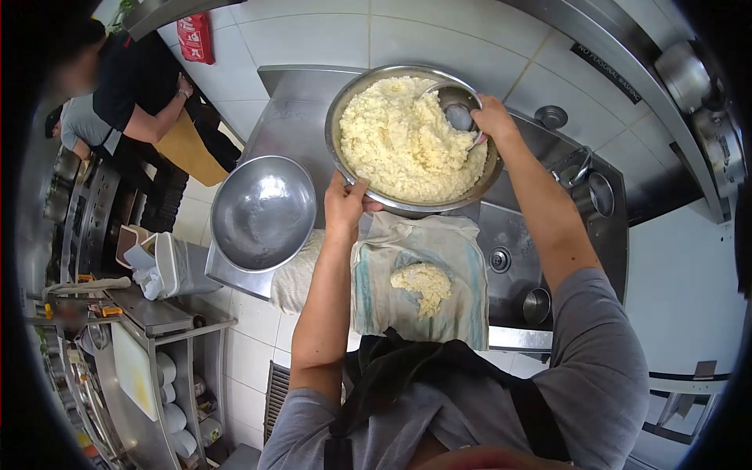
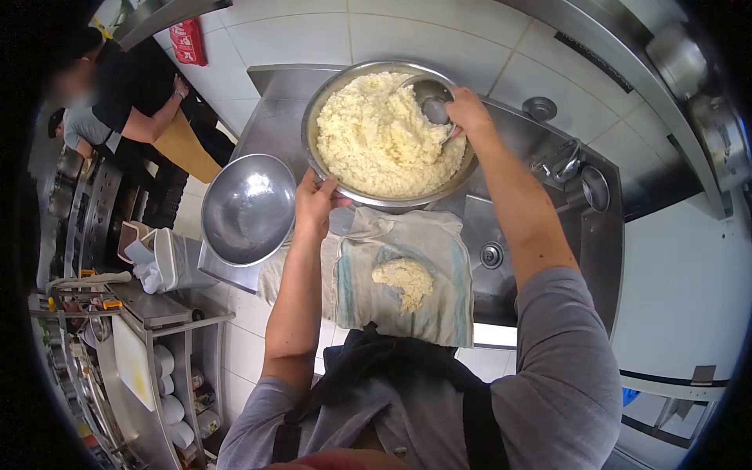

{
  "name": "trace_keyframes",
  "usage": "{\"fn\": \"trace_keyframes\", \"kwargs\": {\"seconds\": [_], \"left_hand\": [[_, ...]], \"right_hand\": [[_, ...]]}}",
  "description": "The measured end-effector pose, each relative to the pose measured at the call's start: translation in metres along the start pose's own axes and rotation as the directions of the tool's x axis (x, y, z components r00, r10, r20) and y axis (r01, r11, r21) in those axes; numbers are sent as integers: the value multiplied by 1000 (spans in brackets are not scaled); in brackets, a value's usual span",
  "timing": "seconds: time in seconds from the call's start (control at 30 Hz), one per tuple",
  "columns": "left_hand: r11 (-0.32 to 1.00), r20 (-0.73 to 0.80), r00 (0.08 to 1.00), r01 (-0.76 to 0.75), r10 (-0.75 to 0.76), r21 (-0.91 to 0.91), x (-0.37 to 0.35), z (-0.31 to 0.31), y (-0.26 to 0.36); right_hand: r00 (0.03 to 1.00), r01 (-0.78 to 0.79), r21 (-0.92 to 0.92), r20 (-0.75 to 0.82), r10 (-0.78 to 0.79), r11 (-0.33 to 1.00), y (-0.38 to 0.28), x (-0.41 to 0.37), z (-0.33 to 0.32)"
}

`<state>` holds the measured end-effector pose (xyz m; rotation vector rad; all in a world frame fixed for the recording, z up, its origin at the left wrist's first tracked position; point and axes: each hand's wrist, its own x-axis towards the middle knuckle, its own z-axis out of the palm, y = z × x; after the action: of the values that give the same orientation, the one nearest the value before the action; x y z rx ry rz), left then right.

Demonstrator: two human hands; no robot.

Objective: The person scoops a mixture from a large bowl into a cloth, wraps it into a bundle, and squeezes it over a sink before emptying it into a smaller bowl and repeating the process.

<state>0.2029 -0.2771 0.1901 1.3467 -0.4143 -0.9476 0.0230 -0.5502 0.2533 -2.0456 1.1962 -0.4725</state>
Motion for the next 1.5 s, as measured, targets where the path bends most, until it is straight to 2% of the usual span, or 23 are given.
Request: {"fn": "trace_keyframes", "kwargs": {"seconds": [0.07,0.1,0.13,0.2,0.27,0.33,0.37,0.5,0.63,0.7,0.8,0.87,0.9,0.97,1.0,1.03,1.07,1.1,1.13,1.2,1.27,1.33,1.5], "left_hand": [[1000,-4,1000,-8,8,6,1,-4,-3],[1000,14,1000,-13,13,19,1,-5,-2],[999,34,999,-18,17,32,0,-6,-3],[999,35,999,-7,6,46,-4,-5,-1],[998,34,999,0,-2,56,-10,-5,0],[1000,-31,1000,8,-7,27,-22,-8,-5],[1000,-28,1000,-4,4,15,-27,-15,-11],[996,-12,1000,-21,22,90,-65,-44,-36],[984,-50,992,119,-114,134,-111,-76,-67],[970,-80,981,187,-176,155,-130,-93,-86],[944,-119,958,278,-260,177,-155,-113,-112],[915,-125,934,354,-335,194,-164,-122,-124],[904,-122,927,374,-356,207,-166,-122,-127],[891,-104,927,375,-360,255,-165,-117,-127],[880,-84,928,371,-363,296,-162,-114,-126],[880,-54,933,354,-356,318,-158,-111,-124],[878,-54,933,354,-356,324,-155,-107,-124],[886,-25,940,329,-340,326,-151,-104,-123],[895,4,946,304,-323,326,-147,-100,-122],[891,7,947,298,-320,343,-144,-93,-116],[898,44,951,274,-307,344,-143,-91,-111],[895,47,949,275,-311,351,-146,-95,-112],[888,12,945,304,-328,345,-153,-111,-120]], "right_hand": [[988,-40,108,-144,55,993,11,-6,5],[965,-35,71,-259,52,997,17,-7,4],[963,-41,76,-262,60,996,25,-10,1],[932,7,271,-350,92,963,34,-19,-12],[928,0,314,-355,117,950,34,-25,-21],[953,-35,347,-271,136,937,27,-38,-29],[941,19,435,-311,131,900,31,-41,-25],[933,83,565,-334,136,821,31,-81,-26],[957,16,629,-234,169,777,34,-165,-19],[930,129,564,-354,98,816,67,-197,-12],[926,143,544,-369,82,827,96,-255,2],[956,13,435,-268,115,900,104,-285,8],[956,10,440,-267,120,898,98,-290,13],[899,-403,122,-135,418,907,76,-295,30],[966,-152,-17,-213,145,988,81,-295,47],[957,104,-172,-250,-146,980,94,-294,72],[958,144,-283,-199,-205,948,107,-292,100],[955,188,-389,-142,-260,902,119,-291,125],[955,188,-384,-145,-260,904,127,-294,142],[952,293,-559,94,-292,775,134,-300,164],[943,314,-553,87,-321,772,145,-301,166],[894,404,-497,35,-447,768,150,-295,159],[886,367,-475,-86,-457,800,147,-286,146]]}}
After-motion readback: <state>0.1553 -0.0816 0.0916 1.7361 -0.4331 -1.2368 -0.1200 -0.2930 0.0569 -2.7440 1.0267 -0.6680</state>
